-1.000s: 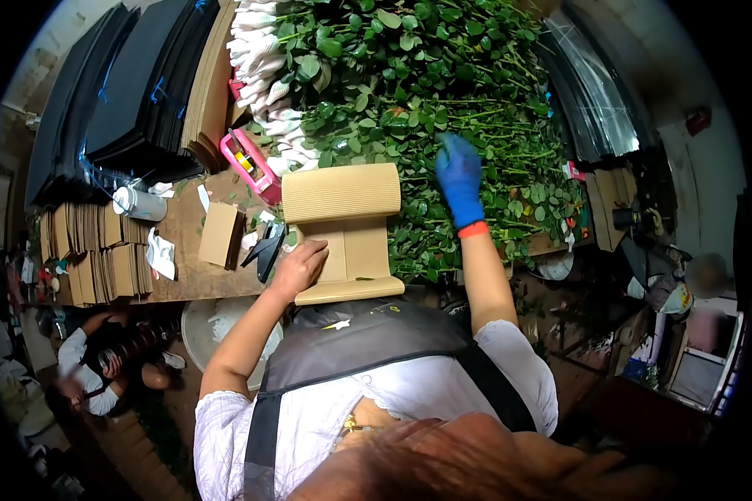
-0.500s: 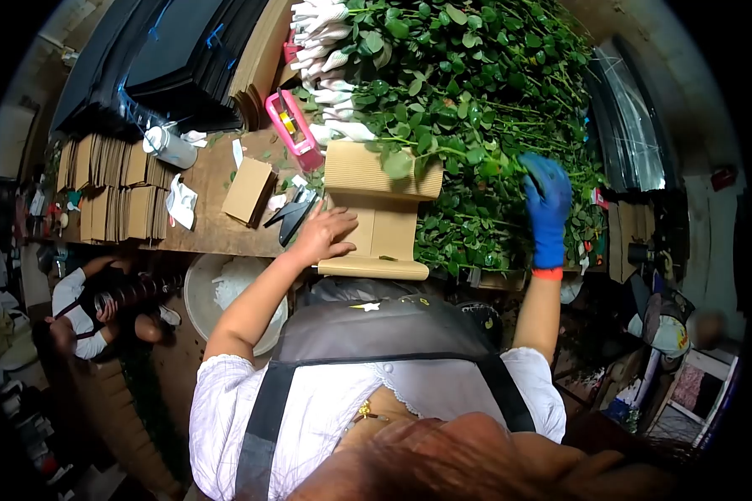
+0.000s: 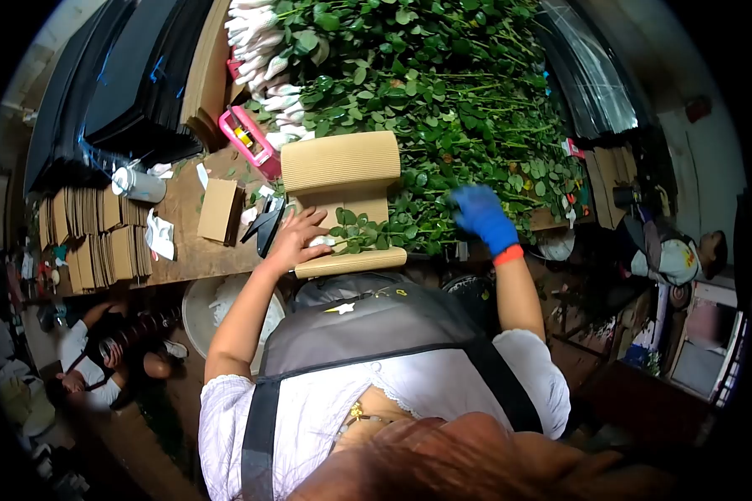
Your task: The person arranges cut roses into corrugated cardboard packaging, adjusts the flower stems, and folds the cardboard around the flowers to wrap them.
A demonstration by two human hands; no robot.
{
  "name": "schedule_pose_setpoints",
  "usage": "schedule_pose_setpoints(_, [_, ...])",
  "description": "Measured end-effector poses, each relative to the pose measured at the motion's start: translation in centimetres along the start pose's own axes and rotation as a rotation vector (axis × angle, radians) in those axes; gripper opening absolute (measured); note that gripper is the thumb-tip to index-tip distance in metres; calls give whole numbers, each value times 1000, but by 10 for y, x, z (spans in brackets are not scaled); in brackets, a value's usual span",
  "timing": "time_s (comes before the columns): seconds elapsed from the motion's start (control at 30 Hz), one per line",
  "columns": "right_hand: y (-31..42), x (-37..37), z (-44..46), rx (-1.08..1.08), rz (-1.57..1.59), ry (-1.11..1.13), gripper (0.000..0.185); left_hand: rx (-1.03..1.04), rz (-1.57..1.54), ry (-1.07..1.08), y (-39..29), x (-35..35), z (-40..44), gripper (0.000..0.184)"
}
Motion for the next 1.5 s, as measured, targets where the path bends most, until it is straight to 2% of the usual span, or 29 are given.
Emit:
schedule_pose_setpoints(0.07, [-8,-3,48,49,164,-432,25,-63,-91,-11,-6,-4,5,69])
schedule_pose_setpoints(0.1, [-3,-10,71,73,159,-558,23,-79,-77,-9,-7,-7,6,75])
schedule_pose_setpoints(0.13, [4,-11,90,65,29,-715,18,-75,-92,9,-10,-10,7,70])
schedule_pose_setpoints(0.23, [1,38,148,107,-108,-383,22,-24,-116,29,-4,-7,7,52])
schedule_pose_setpoints(0.27, [-6,36,151,166,17,-382,22,-13,-95,47,-2,-5,6,41])
schedule_pose_setpoints(0.33, [-12,-8,140,282,263,-364,20,-6,-91,40,-6,-6,5,38])
schedule_pose_setpoints(0.43, [-21,-73,102,171,3,-950,16,-24,-56,56,-5,-3,5,39])
schedule_pose_setpoints(0.5, [-40,-83,90,206,62,-812,16,17,-19,64,-12,-8,4,34])
schedule_pose_setpoints(0.6, [-48,-124,49,114,209,-976,24,24,-58,79,-5,-5,4,29])
schedule_pose_setpoints(0.7, [-35,-107,15,108,504,-719,27,5,-31,54,-14,-10,5,33])
schedule_pose_setpoints(0.73, [-29,-91,8,78,651,-600,28,-15,-37,44,-12,-8,4,50])
schedule_pose_setpoints(0.77, [-22,-69,2,46,794,-478,28,-58,-109,14,-2,-1,3,60])
schedule_pose_setpoints(0.83, [-10,-20,-14,11,701,-260,32,-146,-253,-48,21,18,-3,80])
schedule_pose_setpoints(0.87, [-3,-5,-22,19,559,-144,31,-224,-104,-51,9,4,-3,104])
schedule_pose_setpoints(0.9, [1,0,-24,70,488,-25,31,-273,-100,-83,1,1,-2,109])
schedule_pose_setpoints(0.97, [8,10,-27,175,344,213,31,-114,-246,-110,-6,-4,4,98])
schedule_pose_setpoints(1.07, [13,12,-25,85,298,222,32,-73,-99,-44,-3,-2,3,78])
schedule_pose_setpoints(1.1, [14,11,-22,39,285,204,32,-108,-146,-56,-9,-6,5,61])
schedule_pose_setpoints(1.13, [14,3,-12,14,131,272,30,-103,-122,-40,-6,-4,5,61])
schedule_pose_setpoints(1.2, [-1,-7,15,226,21,203,27,-79,-80,-18,-12,-8,8,59])
schedule_pose_setpoints(1.27, [-17,-2,46,251,237,-346,23,-79,-73,-11,-16,-11,9,58])
schedule_pose_setpoints(1.3, [-19,8,62,210,224,-373,22,-76,-68,-6,-17,-13,11,57])
schedule_pose_setpoints(1.33, [-20,19,77,168,210,-405,22,-86,-50,-7,-23,-17,12,49])
schedule_pose_setpoints(1.4, [-24,71,102,167,1,-315,21,-106,-57,-10,-19,-15,15,43])
schedule_pose_setpoints(1.43, [-15,68,109,160,-101,-266,21,-123,-62,-13,-17,-14,15,40])
schedule_pose_setpoints(1.47, [-16,67,113,180,-115,-51,23,-104,-47,-52,-17,-13,14,36])
schedule_pose_setpoints(1.5, [-17,49,108,240,-6,-76,23,-100,-40,-62,-16,-11,14,35])
Point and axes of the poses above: each hand's wrist, its own z-axis towards the middle knuckle, its own x-axis out of the palm, y = z × x, the point moved 3 cm from there along z, towards the middle knuckle, and after that the axes turned 2 degrees about -z, right-handed, at the moved point
